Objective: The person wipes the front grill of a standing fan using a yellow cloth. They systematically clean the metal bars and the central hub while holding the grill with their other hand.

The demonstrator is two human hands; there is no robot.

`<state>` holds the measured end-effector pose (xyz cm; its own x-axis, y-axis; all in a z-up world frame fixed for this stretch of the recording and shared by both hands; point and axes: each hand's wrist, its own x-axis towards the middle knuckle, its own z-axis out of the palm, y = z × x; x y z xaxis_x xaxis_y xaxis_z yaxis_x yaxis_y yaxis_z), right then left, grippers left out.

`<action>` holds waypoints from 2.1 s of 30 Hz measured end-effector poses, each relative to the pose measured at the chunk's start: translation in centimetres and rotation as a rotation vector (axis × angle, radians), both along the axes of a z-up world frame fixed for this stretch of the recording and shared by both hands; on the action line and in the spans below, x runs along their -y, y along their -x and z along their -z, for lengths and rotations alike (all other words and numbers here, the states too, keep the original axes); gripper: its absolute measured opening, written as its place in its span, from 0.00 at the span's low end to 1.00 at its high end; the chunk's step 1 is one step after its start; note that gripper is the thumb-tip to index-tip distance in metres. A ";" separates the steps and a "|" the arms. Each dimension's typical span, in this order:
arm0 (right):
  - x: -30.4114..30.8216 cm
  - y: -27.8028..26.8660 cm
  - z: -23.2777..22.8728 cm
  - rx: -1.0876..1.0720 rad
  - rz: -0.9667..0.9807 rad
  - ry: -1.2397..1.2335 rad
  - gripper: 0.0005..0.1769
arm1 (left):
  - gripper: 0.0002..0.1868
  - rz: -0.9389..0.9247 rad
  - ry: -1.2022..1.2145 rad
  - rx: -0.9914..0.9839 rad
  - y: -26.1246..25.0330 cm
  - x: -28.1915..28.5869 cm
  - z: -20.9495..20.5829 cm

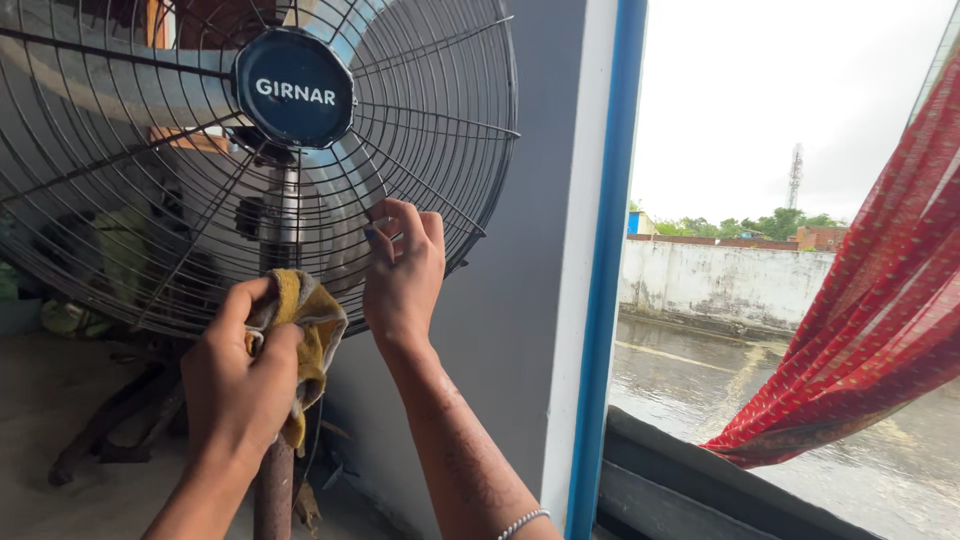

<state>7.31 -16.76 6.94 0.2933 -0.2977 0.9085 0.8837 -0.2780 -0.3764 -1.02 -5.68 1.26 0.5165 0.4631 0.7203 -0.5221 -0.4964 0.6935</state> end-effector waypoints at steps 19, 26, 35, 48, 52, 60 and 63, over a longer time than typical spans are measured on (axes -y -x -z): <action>-0.6 1.5 0.4 -0.067 0.216 0.158 0.16 | 0.17 -0.881 -1.146 0.679 -0.7 1.1 -9.4; -1.8 1.9 0.8 0.014 0.277 0.162 0.14 | 0.18 -1.068 -1.358 0.841 -1.6 -3.4 -8.1; -2.8 2.7 0.8 -0.001 0.246 0.103 0.13 | 0.19 -1.022 -1.329 0.610 0.4 -5.1 -6.1; -2.6 2.5 1.0 0.056 0.342 0.173 0.14 | 0.14 -1.029 -1.481 0.748 -0.4 -5.7 -7.5; -3.3 3.5 1.0 0.028 0.339 0.166 0.14 | 0.13 -0.872 -1.419 0.660 0.4 -6.2 -7.7; -3.5 3.2 1.0 -0.015 0.362 0.211 0.13 | 0.12 -0.867 -1.238 0.724 0.6 -0.4 -10.7; -3.4 3.2 1.0 0.004 0.355 0.190 0.15 | 0.11 -0.843 -1.265 0.756 0.0 -1.2 -10.5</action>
<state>4.08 -13.33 5.93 0.1986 -0.2066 0.9581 0.7216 -0.6307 -0.2855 -0.99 -4.47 11.79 -0.1618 -0.6060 0.7789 0.1527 -0.7951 -0.5869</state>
